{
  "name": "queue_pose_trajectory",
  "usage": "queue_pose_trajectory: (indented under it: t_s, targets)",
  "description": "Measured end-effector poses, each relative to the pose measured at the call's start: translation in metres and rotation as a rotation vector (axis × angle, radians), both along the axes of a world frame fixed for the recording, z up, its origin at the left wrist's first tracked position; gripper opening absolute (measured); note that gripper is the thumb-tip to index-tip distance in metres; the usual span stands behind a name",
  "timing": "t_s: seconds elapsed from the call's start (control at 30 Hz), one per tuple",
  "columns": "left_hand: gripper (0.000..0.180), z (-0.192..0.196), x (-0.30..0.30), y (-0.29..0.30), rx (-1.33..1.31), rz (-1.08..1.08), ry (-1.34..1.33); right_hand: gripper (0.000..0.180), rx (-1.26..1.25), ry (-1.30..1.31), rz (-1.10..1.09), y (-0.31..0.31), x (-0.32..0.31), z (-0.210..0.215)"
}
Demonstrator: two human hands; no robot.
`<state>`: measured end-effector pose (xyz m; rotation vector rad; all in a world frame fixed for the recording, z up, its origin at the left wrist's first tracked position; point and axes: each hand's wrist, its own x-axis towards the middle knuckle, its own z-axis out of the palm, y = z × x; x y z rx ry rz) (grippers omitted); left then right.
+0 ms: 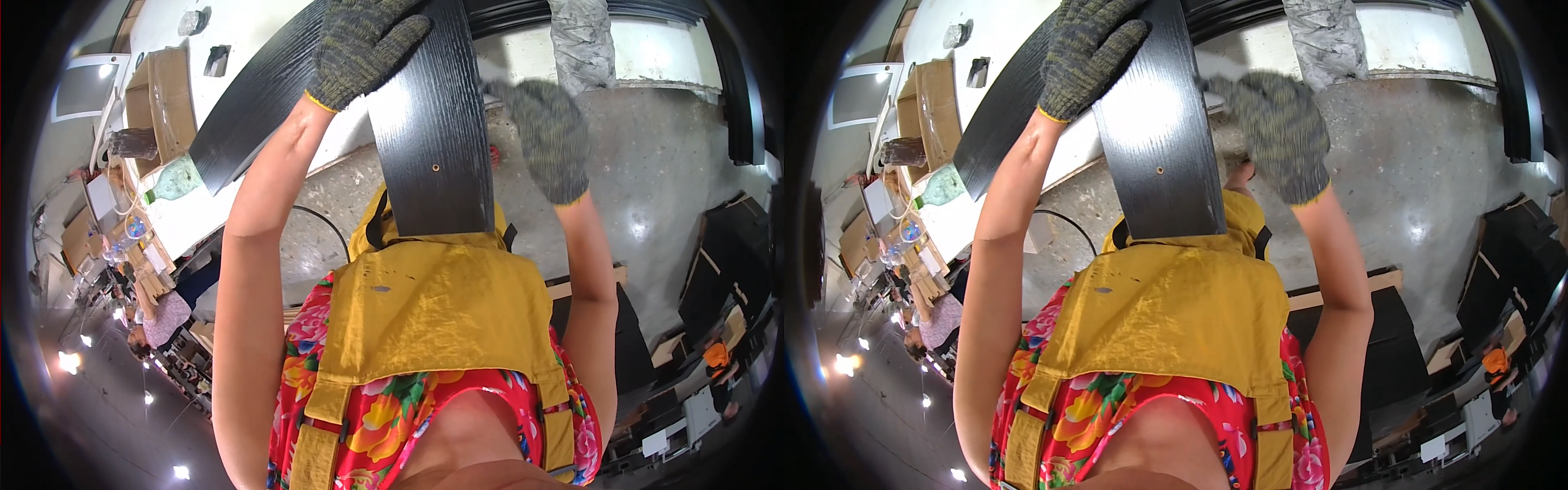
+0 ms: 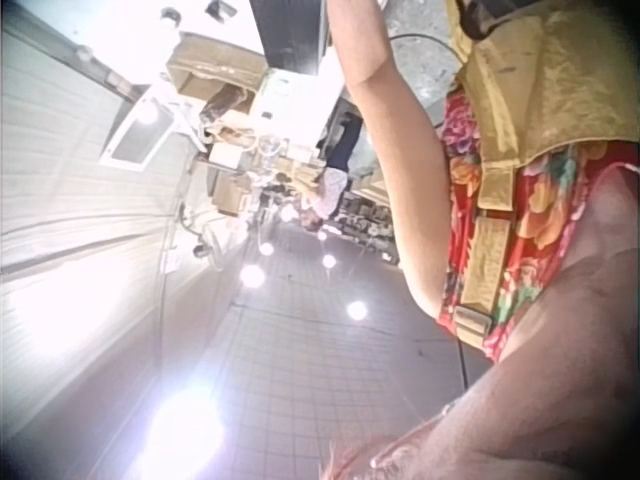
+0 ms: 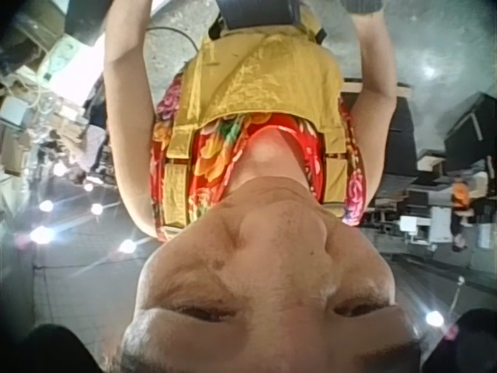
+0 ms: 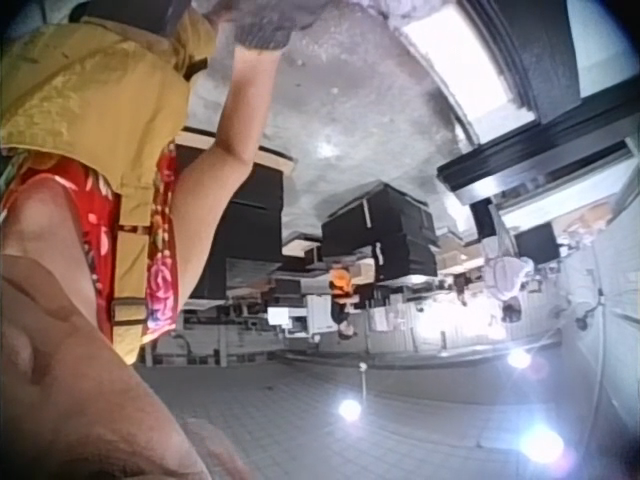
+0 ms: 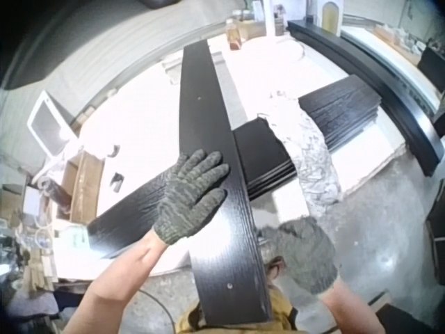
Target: Cleaning and wiping down black wooden slats or furniture components using a cloth and liquid cleaner.
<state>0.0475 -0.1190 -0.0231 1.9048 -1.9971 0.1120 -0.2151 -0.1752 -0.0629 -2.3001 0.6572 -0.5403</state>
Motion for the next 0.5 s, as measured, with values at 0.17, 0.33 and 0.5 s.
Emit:
queue_pose_trajectory:
  t_s: [0.17,0.33,0.5]
  targets:
    - [0.041,0.002,0.000,0.000,-0.008,-0.023,-0.026,0.041,-0.195,0.050,0.088,0.011,-0.027,0.010]
    - [0.041,0.003,-0.002,-0.002,0.018,-0.011,-0.017,0.039,-0.455,-0.132,-0.069,-0.019,0.011,-0.014]
    - [0.041,0.004,-0.006,-0.003,0.030,0.016,0.010,0.044,-0.357,-0.098,-0.031,-0.018,0.019,-0.004]
